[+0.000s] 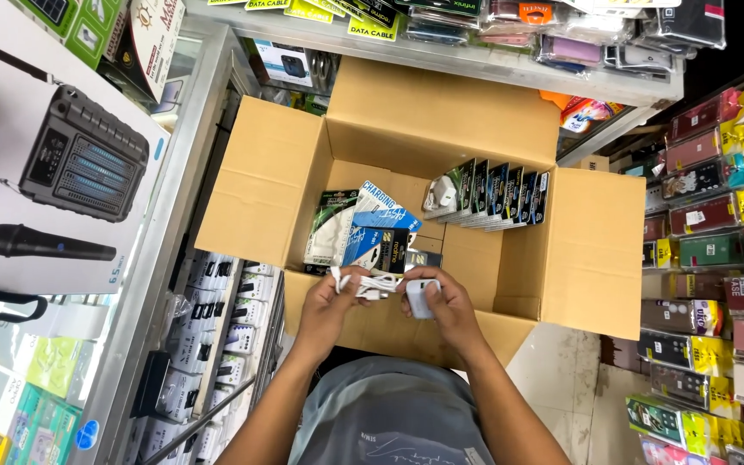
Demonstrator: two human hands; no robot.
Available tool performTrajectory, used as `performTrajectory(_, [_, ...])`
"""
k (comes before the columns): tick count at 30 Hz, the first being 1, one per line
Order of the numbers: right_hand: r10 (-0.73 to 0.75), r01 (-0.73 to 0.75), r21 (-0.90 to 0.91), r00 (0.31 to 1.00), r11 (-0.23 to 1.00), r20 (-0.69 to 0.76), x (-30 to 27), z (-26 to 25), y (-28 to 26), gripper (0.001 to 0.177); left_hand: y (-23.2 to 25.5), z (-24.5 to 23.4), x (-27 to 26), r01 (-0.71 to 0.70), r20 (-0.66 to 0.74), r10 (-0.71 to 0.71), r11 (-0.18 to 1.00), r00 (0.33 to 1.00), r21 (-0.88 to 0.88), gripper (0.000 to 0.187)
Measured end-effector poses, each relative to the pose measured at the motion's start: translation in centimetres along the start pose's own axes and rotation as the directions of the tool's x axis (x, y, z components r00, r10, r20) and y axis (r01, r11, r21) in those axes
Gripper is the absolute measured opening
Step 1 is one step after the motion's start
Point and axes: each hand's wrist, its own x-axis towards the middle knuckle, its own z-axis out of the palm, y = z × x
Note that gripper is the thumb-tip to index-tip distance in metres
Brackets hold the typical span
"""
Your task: Unboxing and inspecting mobile phone chargers and cables from a cardboard box on a store counter.
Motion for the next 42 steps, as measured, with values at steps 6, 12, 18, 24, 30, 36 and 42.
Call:
performTrajectory(6, [-0.023, 0.019, 0.215, 1.0, 0.976, 0.016, 0.2, -0.2, -1.3, 0.038, -2.9, -4.1, 2.9, 0.037, -0.052, -0.052, 0.966, 0.997, -0.254, 0.028])
performTrajectory(12, [0.038, -0.033, 0.204, 0.999, 0.978, -0.022, 0.2, -0.1, -0.5, 0.035, -2.6, -6.3, 11.1, 0.184, -0.198, -0.091, 0.832, 0.976, 0.523, 0.031])
performTrajectory(18, [0.039, -0.009, 0.199, 0.989, 0.98, -0.146, -0.6, -0.5, -1.1, 0.034, -12.5, -11.1, 20.9, 0.221, -0.205, -0.09, 0.251, 0.975, 0.942, 0.044])
performTrajectory(24, [-0.007, 0.078, 0.287, 0.971, 0.955, -0.238, -2.0, -2.8, -0.6, 0.032, -15.5, -12.3, 22.8, 0.121, -0.123, -0.027, -0.064, 0.992, 0.991, 0.047])
performTrajectory(30, [-0.047, 0.115, 0.179, 0.938, 0.977, -0.345, -1.1, -3.6, -0.7, 0.022, 1.0, -0.8, 12.2, 0.046, -0.069, 0.085, 0.244, 0.994, 0.969, 0.032])
performTrajectory(36, [-0.005, 0.031, 0.051, 0.896, 0.998, -0.444, 2.0, -1.1, -2.9, 0.024, 1.7, 5.7, 5.1, -0.503, 0.417, 0.318, 0.269, 0.851, 0.821, 0.024])
performTrajectory(42, [-0.05, 0.051, -0.008, 0.903, 0.999, -0.427, 3.2, -1.4, -3.4, 0.028, 2.4, 7.1, 3.0, -0.548, 0.466, 0.314, 0.271, 0.827, 0.791, 0.022])
